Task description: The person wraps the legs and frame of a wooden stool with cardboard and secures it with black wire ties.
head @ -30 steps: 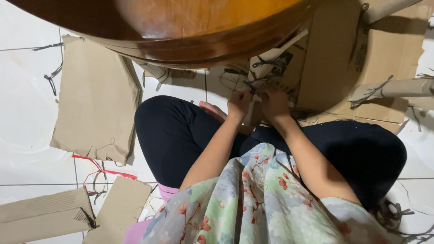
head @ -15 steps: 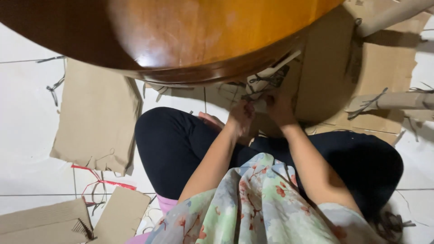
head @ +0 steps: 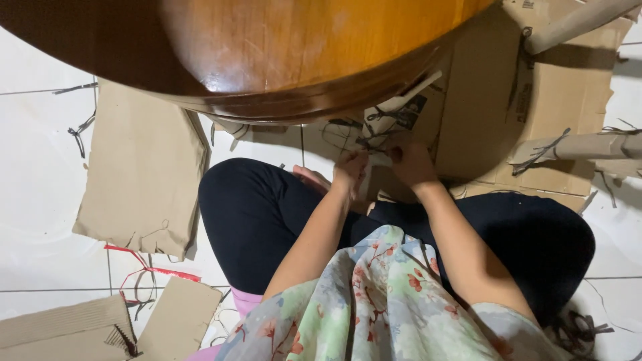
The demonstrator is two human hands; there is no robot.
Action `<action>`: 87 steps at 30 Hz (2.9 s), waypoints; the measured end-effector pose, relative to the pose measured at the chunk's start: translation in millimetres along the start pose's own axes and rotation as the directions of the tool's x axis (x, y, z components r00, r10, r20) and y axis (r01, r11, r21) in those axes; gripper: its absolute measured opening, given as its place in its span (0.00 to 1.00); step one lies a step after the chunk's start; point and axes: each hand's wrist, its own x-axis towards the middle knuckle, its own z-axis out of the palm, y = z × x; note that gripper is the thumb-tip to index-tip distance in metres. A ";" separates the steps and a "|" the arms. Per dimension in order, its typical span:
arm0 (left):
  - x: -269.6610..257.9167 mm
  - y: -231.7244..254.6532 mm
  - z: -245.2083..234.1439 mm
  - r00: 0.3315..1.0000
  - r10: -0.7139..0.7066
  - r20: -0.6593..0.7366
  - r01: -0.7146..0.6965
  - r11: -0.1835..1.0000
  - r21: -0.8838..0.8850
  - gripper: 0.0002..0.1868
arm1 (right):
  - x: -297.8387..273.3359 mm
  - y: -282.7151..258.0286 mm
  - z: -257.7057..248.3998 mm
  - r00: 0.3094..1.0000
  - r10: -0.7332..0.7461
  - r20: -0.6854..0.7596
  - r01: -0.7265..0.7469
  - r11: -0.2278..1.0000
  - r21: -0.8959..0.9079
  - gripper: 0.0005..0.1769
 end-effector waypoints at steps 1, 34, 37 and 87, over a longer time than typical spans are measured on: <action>6.8 -4.7 2.5 1.000 0.001 0.000 -0.001 1.000 0.000 0.21 | -0.8 0.0 -0.8 1.000 -0.001 -0.001 0.001 1.000 0.001 0.15; -71.6 45.3 10.7 0.948 0.313 0.057 -0.316 0.903 0.292 0.24 | 0.8 -8.6 -26.8 0.995 0.103 -0.015 -0.104 0.988 -0.115 0.13; -95.1 52.0 10.8 0.932 0.344 0.115 -0.354 0.797 0.489 0.24 | -20.1 -60.4 -60.4 0.992 0.120 -0.031 -0.123 0.977 -0.173 0.17; -259.5 -7.9 48.3 0.267 0.718 0.643 -0.963 0.167 0.213 0.13 | -213.6 -40.2 -128.3 0.811 -0.196 -0.552 0.320 0.937 0.137 0.06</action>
